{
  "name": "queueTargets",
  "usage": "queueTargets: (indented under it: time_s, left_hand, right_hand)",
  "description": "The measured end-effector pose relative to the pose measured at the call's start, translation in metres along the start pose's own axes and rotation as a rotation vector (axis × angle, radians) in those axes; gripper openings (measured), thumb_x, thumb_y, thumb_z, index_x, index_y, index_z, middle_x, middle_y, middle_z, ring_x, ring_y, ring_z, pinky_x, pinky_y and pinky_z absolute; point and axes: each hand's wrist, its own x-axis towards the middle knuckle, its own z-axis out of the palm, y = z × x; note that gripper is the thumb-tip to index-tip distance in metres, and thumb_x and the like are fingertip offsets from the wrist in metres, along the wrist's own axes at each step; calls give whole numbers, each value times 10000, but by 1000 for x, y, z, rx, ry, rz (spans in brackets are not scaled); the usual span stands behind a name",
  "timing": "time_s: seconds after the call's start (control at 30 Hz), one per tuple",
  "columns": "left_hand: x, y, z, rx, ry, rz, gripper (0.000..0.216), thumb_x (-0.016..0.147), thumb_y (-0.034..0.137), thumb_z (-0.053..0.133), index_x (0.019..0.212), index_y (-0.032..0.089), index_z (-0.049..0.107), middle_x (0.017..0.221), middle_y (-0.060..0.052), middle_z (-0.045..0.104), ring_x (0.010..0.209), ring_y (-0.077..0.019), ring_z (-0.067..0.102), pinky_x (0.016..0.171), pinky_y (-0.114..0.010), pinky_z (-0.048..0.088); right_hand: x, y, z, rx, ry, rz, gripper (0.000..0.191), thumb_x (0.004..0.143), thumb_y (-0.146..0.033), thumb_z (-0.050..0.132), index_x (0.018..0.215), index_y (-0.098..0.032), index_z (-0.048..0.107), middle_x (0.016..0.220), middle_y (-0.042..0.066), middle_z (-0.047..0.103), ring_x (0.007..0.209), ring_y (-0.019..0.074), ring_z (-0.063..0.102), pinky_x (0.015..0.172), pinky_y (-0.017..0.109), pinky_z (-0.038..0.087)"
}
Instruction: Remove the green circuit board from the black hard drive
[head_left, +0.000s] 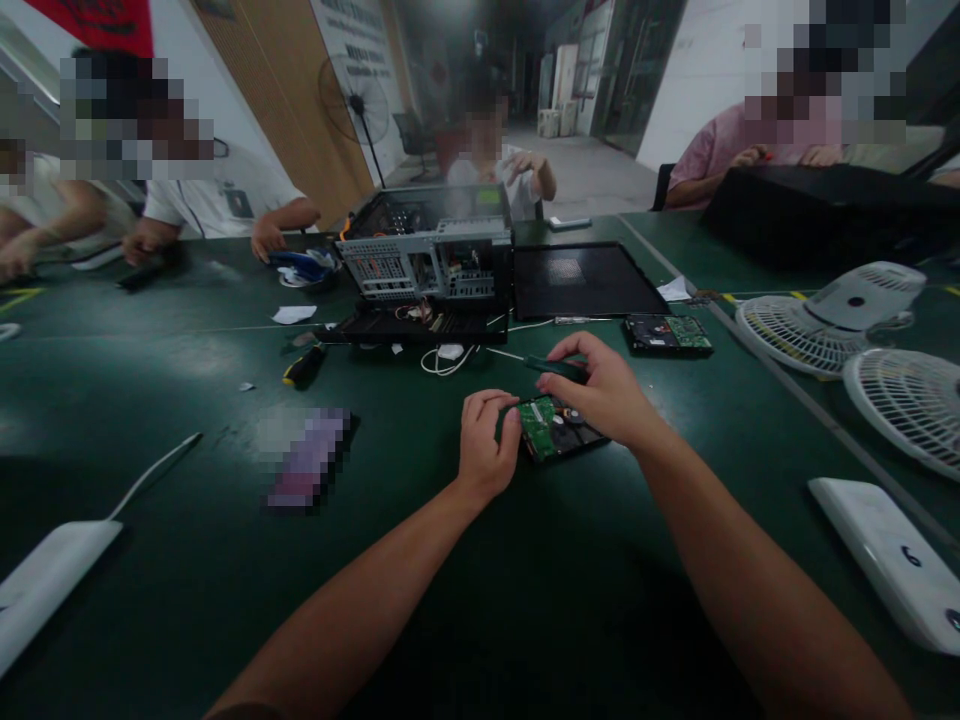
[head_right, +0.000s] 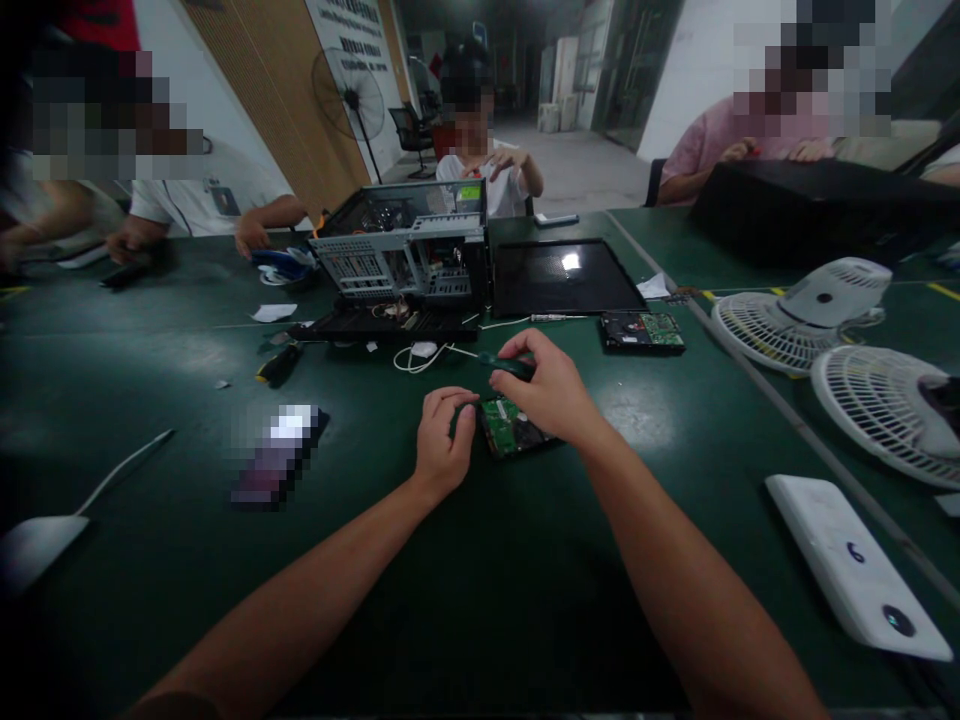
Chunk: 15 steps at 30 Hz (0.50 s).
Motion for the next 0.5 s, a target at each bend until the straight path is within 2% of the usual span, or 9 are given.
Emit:
queueTargets:
  time_s: [0.1,0.17,0.27,0.37,0.43,0.47,0.5]
  left_hand:
    - [-1,1,-2,-103,30,17,297,1051,361,374,1133,206,614,1178,-110,623,1154,-245,589,1035,-417,485]
    - [-1,0,-2,-154,42,-17,331,1066,385,320,1125,205,591,1170,-112,623,1119,-234,609,1008,-398,502]
    - [-1,-1,-1,-200,57,-99,372,1078,414,269,1099,207,577,1121,-106,633,1066,-219,631,967,-364,517]
    - [0,-4,0,-269,98,-159,371,1079,428,295,1039,211,594,1011,-77,648,963,-204,643,907,-343,523]
    - [1,-7,1,-305,146,-209,380,1075,437,323,977,211,612,940,-60,659,903,-197,646,876,-337,521]
    - [3,-9,1,-317,172,-246,389,1070,444,337,947,209,622,919,-57,669,889,-197,651,874,-337,520]
    - [4,-10,2,-332,204,-297,394,1063,451,358,920,206,631,903,-56,684,881,-198,660,876,-338,522]
  right_hand:
    - [-8,-6,16,-22,-147,-98,185,834,-321,713,988,-268,626,1012,39,687,950,230,635,836,378,485]
    - [-12,-8,27,-71,-212,-125,148,854,-324,695,981,-271,639,990,30,697,916,221,640,827,378,486]
    - [-15,-8,38,-129,-255,-122,101,867,-305,684,955,-270,648,939,22,710,859,212,649,785,374,491]
    - [-17,-14,35,-173,-287,-159,89,884,-281,686,973,-280,679,963,18,729,887,215,671,807,377,508]
    - [-20,-26,22,-247,-248,-222,85,896,-277,692,979,-287,706,977,23,734,901,223,680,823,388,521]
    - [-22,-33,13,-296,-174,-260,73,903,-275,690,972,-283,713,980,31,732,894,227,681,826,398,527]
    - [-24,-41,3,-315,-34,-294,92,922,-286,677,1006,-280,716,999,42,729,900,230,681,826,404,539]
